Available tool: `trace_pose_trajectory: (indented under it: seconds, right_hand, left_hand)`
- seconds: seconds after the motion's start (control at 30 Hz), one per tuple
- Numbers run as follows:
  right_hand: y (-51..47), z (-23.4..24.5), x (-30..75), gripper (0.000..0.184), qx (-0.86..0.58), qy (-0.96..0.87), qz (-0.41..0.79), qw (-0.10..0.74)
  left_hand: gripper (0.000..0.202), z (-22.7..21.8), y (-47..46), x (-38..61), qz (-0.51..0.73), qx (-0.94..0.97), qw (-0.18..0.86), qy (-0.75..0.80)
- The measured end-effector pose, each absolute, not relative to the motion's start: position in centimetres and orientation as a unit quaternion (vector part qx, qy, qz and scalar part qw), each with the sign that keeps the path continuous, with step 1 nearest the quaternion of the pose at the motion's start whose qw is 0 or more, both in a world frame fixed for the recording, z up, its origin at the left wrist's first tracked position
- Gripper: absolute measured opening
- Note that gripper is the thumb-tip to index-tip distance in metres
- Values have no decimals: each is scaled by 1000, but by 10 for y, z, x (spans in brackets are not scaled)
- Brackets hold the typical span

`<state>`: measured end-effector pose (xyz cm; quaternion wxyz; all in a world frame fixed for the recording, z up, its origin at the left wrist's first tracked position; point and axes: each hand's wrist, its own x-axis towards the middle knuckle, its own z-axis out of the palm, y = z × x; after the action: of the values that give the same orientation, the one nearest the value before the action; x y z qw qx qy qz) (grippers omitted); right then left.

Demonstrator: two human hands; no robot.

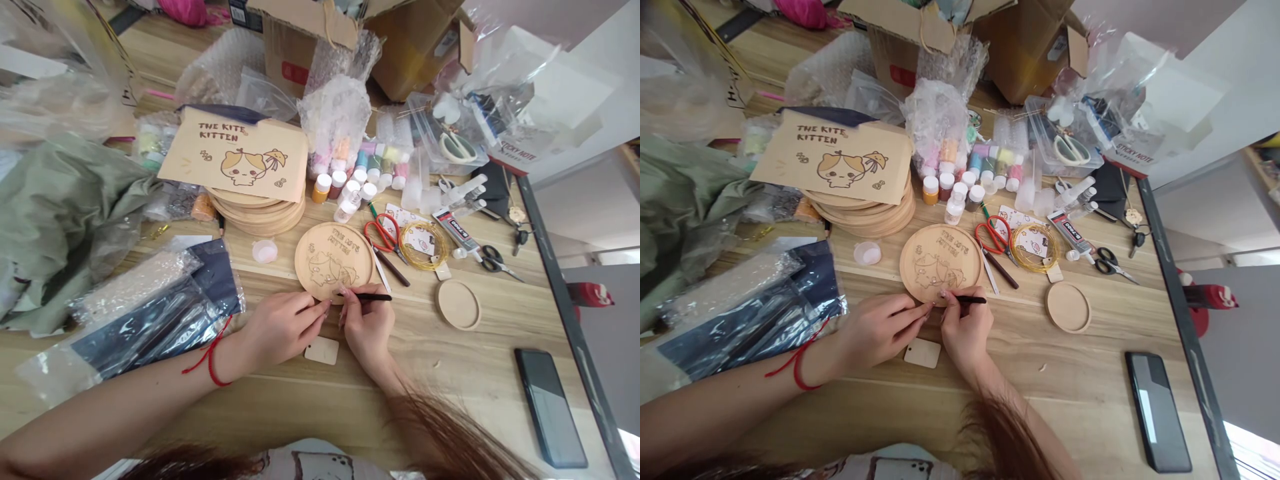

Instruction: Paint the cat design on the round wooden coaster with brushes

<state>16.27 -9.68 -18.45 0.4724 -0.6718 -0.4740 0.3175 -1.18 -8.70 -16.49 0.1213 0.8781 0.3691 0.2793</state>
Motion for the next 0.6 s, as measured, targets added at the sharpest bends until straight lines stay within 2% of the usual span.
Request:
trace_pose_trajectory:
  seconds: [0.6]
  right_hand:
    - [-97,-181,159,22,-675,-470,328,463]
  left_hand:
    - [23,-162,-86,-11,294,867,99,391]
